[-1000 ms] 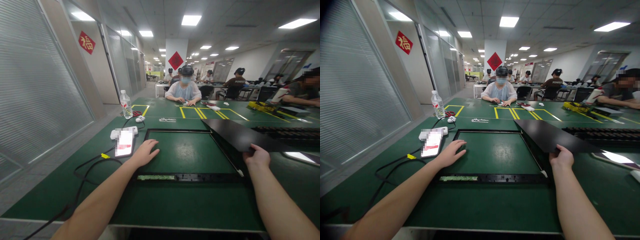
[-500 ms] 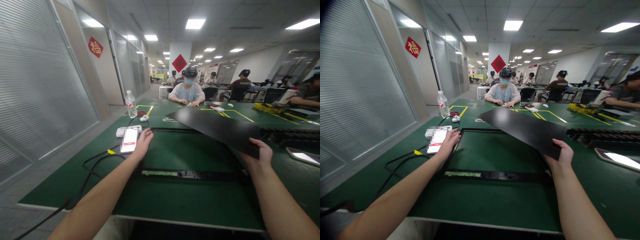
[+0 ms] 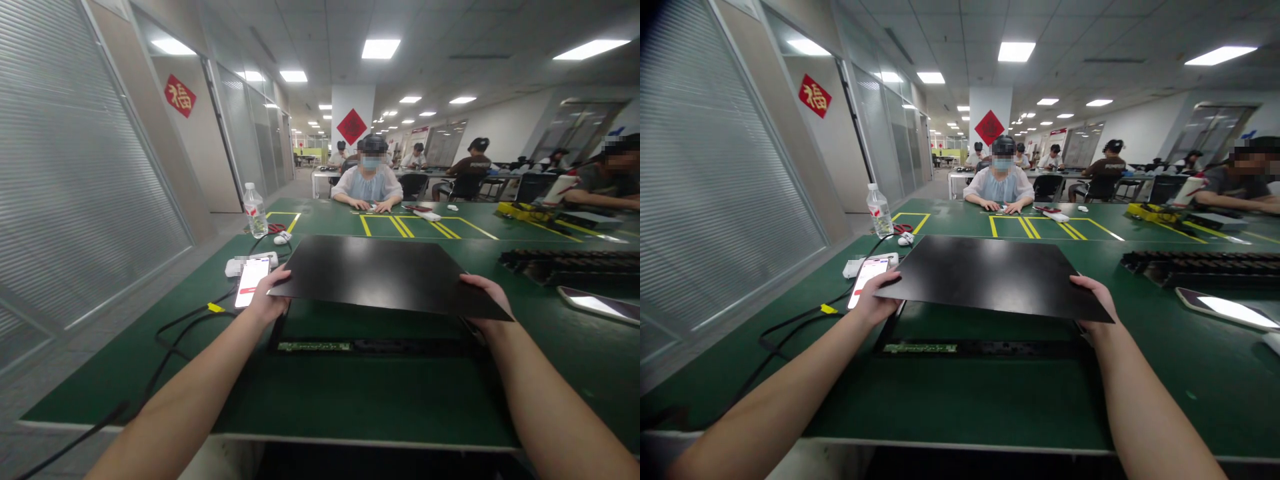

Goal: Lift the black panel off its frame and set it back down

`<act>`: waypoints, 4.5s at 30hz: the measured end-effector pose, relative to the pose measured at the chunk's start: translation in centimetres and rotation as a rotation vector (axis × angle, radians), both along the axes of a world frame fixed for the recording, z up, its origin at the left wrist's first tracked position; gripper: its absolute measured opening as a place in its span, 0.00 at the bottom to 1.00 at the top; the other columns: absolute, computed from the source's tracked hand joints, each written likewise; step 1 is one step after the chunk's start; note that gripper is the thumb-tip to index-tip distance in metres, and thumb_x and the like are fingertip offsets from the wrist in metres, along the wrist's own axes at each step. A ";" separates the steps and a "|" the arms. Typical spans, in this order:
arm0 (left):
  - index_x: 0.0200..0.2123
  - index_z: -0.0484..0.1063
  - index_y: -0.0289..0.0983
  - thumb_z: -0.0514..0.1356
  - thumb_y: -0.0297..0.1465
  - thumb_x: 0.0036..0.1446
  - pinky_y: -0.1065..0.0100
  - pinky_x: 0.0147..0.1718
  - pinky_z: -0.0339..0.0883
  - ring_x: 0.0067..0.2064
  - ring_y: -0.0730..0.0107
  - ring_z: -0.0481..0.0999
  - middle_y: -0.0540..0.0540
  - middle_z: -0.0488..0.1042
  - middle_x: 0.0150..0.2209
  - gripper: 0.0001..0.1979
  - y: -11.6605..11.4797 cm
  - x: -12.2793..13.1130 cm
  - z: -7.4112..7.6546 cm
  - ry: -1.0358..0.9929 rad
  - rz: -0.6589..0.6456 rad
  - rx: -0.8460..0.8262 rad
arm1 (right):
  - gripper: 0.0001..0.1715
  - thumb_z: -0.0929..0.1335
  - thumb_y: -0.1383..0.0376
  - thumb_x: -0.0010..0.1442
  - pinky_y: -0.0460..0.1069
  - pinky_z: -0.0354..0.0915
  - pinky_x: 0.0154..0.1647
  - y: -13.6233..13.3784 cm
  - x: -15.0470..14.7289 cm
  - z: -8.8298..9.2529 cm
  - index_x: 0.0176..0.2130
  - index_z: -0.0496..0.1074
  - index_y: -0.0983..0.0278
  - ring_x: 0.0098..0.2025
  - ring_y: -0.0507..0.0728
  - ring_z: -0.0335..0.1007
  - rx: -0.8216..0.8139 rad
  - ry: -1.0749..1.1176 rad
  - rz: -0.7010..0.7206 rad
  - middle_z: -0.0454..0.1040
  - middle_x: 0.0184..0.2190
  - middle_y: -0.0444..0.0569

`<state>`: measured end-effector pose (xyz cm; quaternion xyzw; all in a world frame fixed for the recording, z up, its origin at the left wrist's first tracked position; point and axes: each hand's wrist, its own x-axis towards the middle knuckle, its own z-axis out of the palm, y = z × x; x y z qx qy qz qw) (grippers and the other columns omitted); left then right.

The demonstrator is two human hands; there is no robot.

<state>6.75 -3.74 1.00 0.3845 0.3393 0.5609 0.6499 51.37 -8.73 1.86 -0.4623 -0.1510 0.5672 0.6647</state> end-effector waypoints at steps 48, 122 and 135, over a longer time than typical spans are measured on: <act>0.52 0.72 0.39 0.68 0.25 0.32 0.64 0.30 0.72 0.34 0.57 0.81 0.49 0.81 0.37 0.37 -2.4 0.3 1.0 0.172 0.050 -0.005 | 0.10 0.65 0.64 0.68 0.42 0.41 0.12 0.4 0.0 -1.7 0.45 0.72 0.67 0.12 0.44 0.42 -0.235 -0.620 -0.097 0.79 0.23 0.54; 0.53 0.69 0.41 0.67 0.23 0.33 0.63 0.29 0.72 0.32 0.57 0.81 0.48 0.81 0.36 0.37 -1.3 0.6 -2.1 0.217 0.061 -0.091 | 0.05 0.72 0.63 0.52 0.49 0.59 0.24 0.8 2.0 -3.6 0.27 0.81 0.60 0.26 0.57 0.68 -0.292 -1.387 -0.101 0.79 0.26 0.50; 0.48 0.70 0.41 0.68 0.28 0.33 0.64 0.29 0.73 0.34 0.56 0.82 0.48 0.81 0.36 0.33 -0.9 1.2 -2.1 0.279 0.137 -0.125 | 0.13 0.70 0.60 0.56 0.50 0.63 0.25 0.9 2.5 -3.8 0.35 0.84 0.61 0.25 0.55 0.70 -0.360 -1.417 -0.018 0.81 0.30 0.49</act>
